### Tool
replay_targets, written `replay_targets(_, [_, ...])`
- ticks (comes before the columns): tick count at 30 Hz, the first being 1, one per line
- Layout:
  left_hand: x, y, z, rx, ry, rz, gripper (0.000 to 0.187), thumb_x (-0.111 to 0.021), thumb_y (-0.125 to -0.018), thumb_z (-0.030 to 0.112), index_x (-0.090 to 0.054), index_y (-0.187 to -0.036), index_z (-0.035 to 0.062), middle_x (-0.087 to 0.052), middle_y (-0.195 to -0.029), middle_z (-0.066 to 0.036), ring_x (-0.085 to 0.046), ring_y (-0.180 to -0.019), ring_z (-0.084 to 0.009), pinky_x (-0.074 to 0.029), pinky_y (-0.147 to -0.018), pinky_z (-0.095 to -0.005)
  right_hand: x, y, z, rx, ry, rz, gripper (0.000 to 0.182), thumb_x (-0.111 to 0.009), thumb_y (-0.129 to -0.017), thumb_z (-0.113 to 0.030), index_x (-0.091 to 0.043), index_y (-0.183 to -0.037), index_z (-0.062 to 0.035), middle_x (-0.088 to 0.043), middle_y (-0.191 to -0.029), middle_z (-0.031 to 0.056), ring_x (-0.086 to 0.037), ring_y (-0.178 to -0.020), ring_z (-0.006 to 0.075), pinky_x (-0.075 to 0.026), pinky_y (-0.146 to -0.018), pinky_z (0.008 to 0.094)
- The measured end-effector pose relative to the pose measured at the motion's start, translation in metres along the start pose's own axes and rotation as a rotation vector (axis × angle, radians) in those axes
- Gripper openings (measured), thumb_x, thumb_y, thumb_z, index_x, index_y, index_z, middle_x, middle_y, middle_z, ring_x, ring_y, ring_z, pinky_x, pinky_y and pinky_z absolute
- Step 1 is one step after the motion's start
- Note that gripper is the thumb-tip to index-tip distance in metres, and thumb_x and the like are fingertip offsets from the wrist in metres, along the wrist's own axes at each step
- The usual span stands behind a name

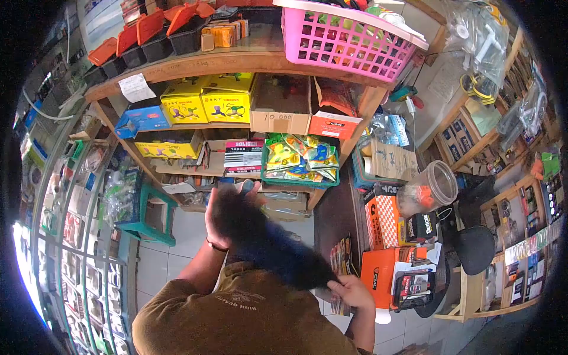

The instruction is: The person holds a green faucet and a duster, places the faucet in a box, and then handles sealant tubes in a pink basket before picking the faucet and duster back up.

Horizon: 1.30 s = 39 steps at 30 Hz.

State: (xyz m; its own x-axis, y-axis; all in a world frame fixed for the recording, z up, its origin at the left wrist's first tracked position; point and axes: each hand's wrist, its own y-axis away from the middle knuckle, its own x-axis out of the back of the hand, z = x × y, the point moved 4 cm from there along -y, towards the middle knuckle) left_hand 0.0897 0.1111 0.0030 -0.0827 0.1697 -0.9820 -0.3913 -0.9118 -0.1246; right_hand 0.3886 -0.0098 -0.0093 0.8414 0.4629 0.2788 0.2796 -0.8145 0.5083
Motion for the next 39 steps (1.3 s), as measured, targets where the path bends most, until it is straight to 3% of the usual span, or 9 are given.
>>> replay_targets(3, [-0.001,-0.004,-0.002,0.062,0.116,-0.166,0.074,-0.030,-0.087,0.061,-0.035,-0.135,0.0046,-0.034,-0.140,-0.015,-0.031,-0.128,-0.0339,-0.026,-0.103,-0.0479,0.003,-0.003,0.011,-0.072,-0.274,0.112,0.034,-0.059,-0.088,-0.025,-0.054,-0.065,-0.0009,-0.049,-0.055,-0.0013,-0.046,-0.051,0.0079,-0.039,-0.048,0.0264])
replay_targets(5, [0.000,-0.007,-0.004,-0.066,0.064,0.150,0.075,-0.029,-0.087,0.062,-0.032,-0.137,0.0064,-0.030,-0.142,-0.014,-0.037,-0.121,-0.0376,-0.031,-0.100,-0.0499,0.001,-0.009,0.026,-0.072,-0.064,-0.075,0.033,-0.057,-0.089,-0.024,-0.052,-0.066,-0.0017,-0.049,-0.056,-0.0005,-0.047,-0.051,0.0093,-0.039,-0.047,0.0271])
replay_targets(11, [-0.002,-0.012,-0.006,0.035,0.121,-0.079,0.068,-0.032,-0.088,0.059,-0.039,-0.133,0.0078,-0.036,-0.140,-0.011,-0.040,-0.121,-0.0327,-0.029,-0.101,-0.0492,0.000,-0.004,-0.002,-0.141,-0.293,-0.002,0.035,-0.057,-0.089,-0.026,-0.053,-0.064,-0.0014,-0.051,-0.058,0.0016,-0.047,-0.052,0.0098,-0.038,-0.048,0.0275])
replay_targets(13, [-0.012,-0.017,-0.006,0.022,-0.106,-0.131,0.067,-0.033,-0.088,0.058,-0.039,-0.133,0.0079,-0.038,-0.138,-0.011,-0.040,-0.122,-0.0308,-0.027,-0.102,-0.0487,0.009,-0.006,0.001,0.067,0.208,-0.115,0.037,-0.058,-0.088,-0.026,-0.052,-0.062,-0.0014,-0.052,-0.058,0.0036,-0.048,-0.053,0.0101,-0.040,-0.049,0.0288])
replay_targets(17, [-0.006,-0.020,-0.006,-0.047,-0.054,0.089,0.076,-0.033,-0.086,0.062,-0.028,-0.139,0.0080,-0.033,-0.141,-0.012,-0.038,-0.124,-0.0298,-0.029,-0.100,-0.0470,0.015,-0.007,0.005,0.036,0.054,-0.012,0.034,-0.058,-0.088,-0.028,-0.057,-0.070,0.0011,-0.054,-0.057,0.0036,-0.052,-0.051,0.0106,-0.044,-0.050,0.0288])
replay_targets(20, [0.007,-0.023,-0.007,0.059,-0.086,-0.087,0.077,-0.028,-0.087,0.062,-0.021,-0.141,0.0083,-0.030,-0.142,-0.011,-0.036,-0.125,-0.0284,-0.028,-0.102,-0.0448,0.017,-0.006,-0.003,-0.078,-0.270,0.090,0.033,-0.058,-0.088,-0.026,-0.056,-0.069,0.0007,-0.052,-0.055,0.0017,-0.052,-0.049,0.0109,-0.044,-0.049,0.0278])
replay_targets(22, [-0.014,-0.017,-0.007,0.073,-0.190,-0.028,0.080,-0.026,-0.086,0.064,-0.016,-0.142,0.0081,-0.030,-0.143,-0.012,-0.035,-0.126,-0.0275,-0.027,-0.102,-0.0446,0.010,-0.005,-0.017,0.033,0.100,-0.114,0.034,-0.057,-0.089,-0.025,-0.051,-0.065,-0.0015,-0.050,-0.056,0.0012,-0.050,-0.048,0.0110,-0.043,-0.047,0.0279])
replay_targets(35, [0.024,-0.005,0.000,0.058,-0.003,0.019,0.066,-0.029,-0.088,0.060,-0.047,-0.128,0.0113,-0.037,-0.139,-0.012,-0.039,-0.123,-0.0325,-0.030,-0.099,-0.0506,0.001,-0.008,0.010,-0.186,-0.155,0.078,0.035,-0.057,-0.089,-0.030,-0.057,-0.070,-0.0006,-0.050,-0.056,-0.0019,-0.043,-0.052,0.0070,-0.036,-0.048,0.0256])
replay_targets(39, [0.003,0.001,0.001,0.042,-0.106,0.093,0.071,-0.032,-0.087,0.062,-0.043,-0.130,0.0070,-0.036,-0.140,-0.008,-0.038,-0.123,-0.0317,-0.033,-0.098,-0.0497,-0.008,-0.011,0.016,-0.071,0.054,-0.135,0.035,-0.056,-0.089,-0.029,-0.057,-0.069,-0.0009,-0.050,-0.056,-0.0016,-0.045,-0.051,0.0078,-0.037,-0.048,0.0261])
